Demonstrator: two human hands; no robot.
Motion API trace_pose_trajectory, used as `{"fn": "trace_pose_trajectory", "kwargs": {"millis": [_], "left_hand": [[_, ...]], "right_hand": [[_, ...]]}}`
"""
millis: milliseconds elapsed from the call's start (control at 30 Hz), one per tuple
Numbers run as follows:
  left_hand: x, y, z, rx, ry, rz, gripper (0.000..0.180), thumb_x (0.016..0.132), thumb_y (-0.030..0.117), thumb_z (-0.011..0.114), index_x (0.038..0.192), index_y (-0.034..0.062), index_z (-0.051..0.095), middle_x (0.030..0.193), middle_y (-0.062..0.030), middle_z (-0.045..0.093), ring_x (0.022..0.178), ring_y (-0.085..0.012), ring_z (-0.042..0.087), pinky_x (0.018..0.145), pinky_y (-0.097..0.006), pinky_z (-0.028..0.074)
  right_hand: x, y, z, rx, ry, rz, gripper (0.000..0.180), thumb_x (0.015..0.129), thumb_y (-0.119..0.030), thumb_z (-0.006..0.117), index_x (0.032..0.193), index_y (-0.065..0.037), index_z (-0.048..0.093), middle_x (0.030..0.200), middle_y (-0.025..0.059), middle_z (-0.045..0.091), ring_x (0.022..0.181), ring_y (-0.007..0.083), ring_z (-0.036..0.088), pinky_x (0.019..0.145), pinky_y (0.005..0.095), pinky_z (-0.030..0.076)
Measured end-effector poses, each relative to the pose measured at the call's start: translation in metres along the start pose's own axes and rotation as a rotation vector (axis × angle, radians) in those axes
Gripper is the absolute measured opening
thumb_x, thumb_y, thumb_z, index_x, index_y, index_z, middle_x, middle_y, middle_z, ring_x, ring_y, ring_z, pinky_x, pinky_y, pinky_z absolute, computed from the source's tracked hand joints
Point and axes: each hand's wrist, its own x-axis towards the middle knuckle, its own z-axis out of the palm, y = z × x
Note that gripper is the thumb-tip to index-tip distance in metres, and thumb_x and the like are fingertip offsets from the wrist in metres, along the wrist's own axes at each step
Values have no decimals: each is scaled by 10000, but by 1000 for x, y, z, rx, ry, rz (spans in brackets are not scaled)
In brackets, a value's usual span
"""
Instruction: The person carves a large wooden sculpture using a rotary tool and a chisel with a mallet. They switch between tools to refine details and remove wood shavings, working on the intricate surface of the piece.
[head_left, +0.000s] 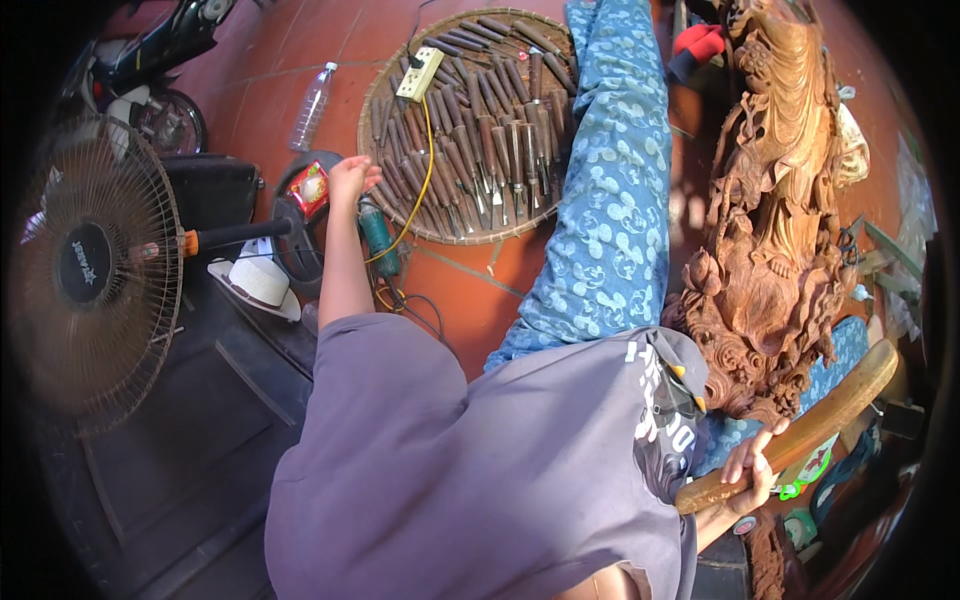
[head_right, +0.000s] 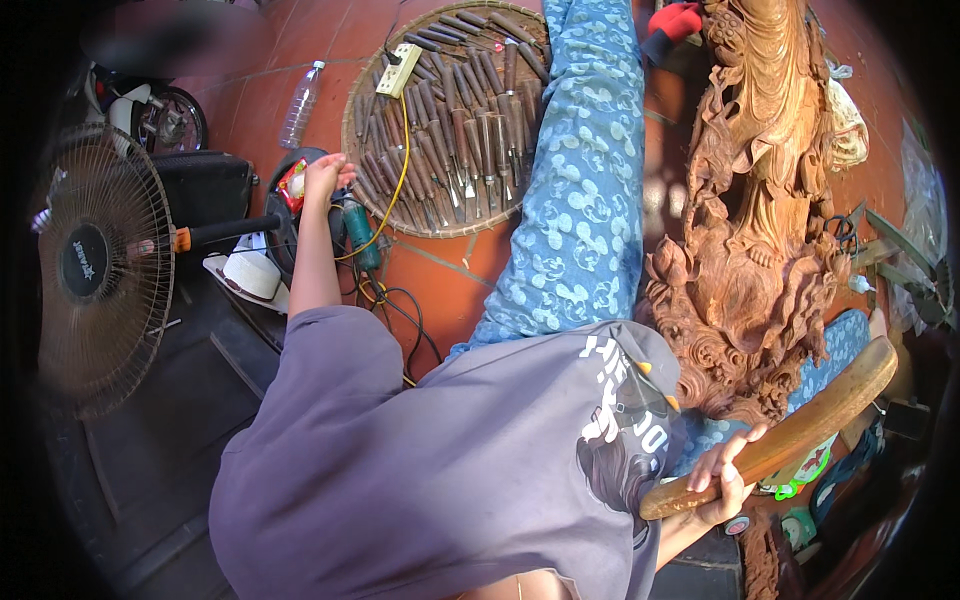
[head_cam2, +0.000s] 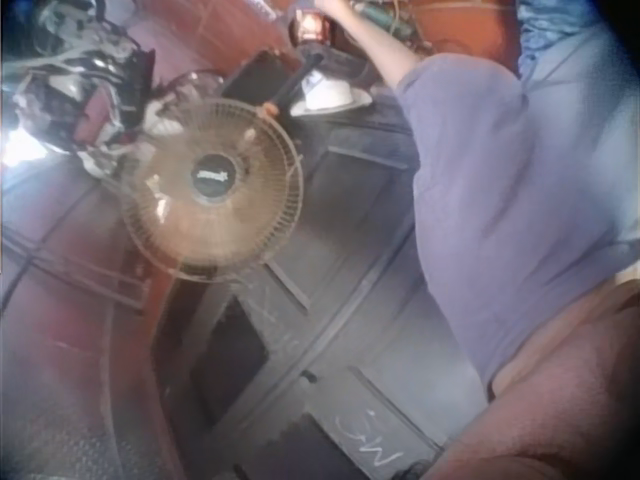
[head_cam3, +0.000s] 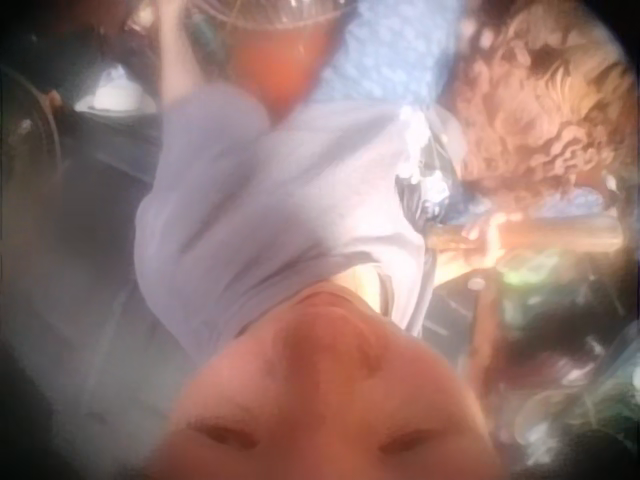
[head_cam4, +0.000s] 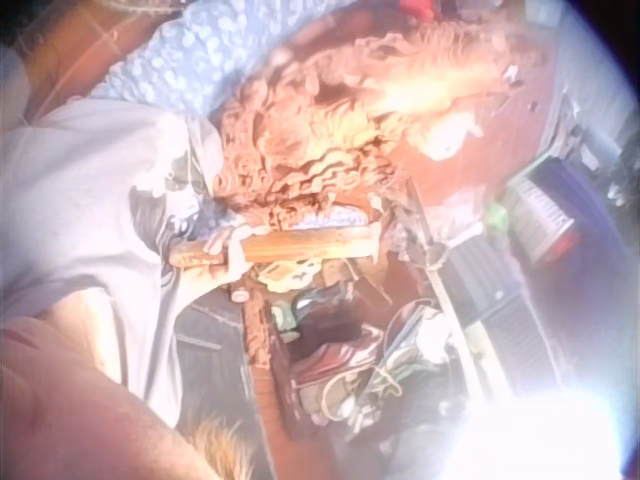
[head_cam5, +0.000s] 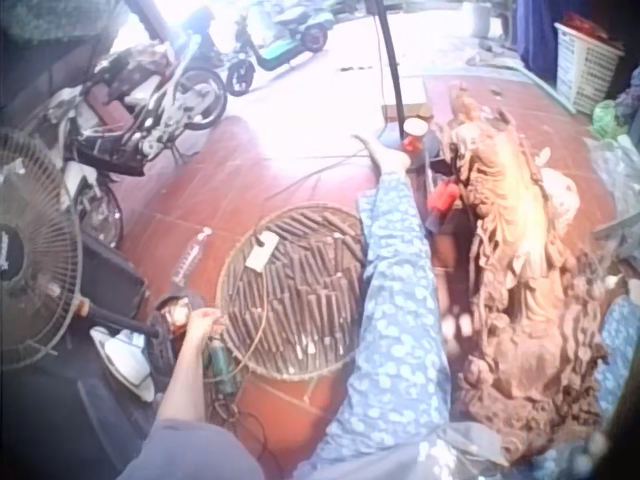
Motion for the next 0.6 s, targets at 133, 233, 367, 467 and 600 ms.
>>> {"fn": "trace_pose_trajectory", "kwargs": {"millis": [133,233,367,467,600], "left_hand": [[-17,-31,0,1,12,-85,159,901,102,580,1004,-14,614,830,-139,696,626,-174,675,509,-240,515],[-15,-30,35,4,-33,-78,157,894,103,592,997,-11,624,823,-138,699,641,-178,680,522,-242,520],[-31,-42,59,8,-121,-87,156,897,118,585,985,-2,632,822,-133,697,624,-174,673,527,-253,515],[-41,-54,91,-55,-195,-87,135,891,88,562,965,7,640,806,-134,691,608,-172,668,518,-255,515],[-59,-59,125,40,-186,3,106,874,46,572,933,9,652,763,-102,693,554,-142,651,490,-256,510]], "right_hand": [[8,-2,10,23,-11,-4,456,802,19,532,1182,31,281,736,80,410,437,122,435,352,221,414],[4,-5,7,29,-28,-23,460,807,10,532,1191,27,280,720,76,404,439,121,426,354,220,412],[5,-1,6,6,-55,23,459,824,-3,540,1203,16,282,741,77,419,447,116,432,362,218,408],[3,1,8,-41,-99,37,451,842,-11,540,1213,8,284,759,69,420,458,102,429,370,206,400],[2,3,21,-13,37,58,462,784,4,561,1167,26,303,699,80,419,407,136,420,340,235,410]]}}
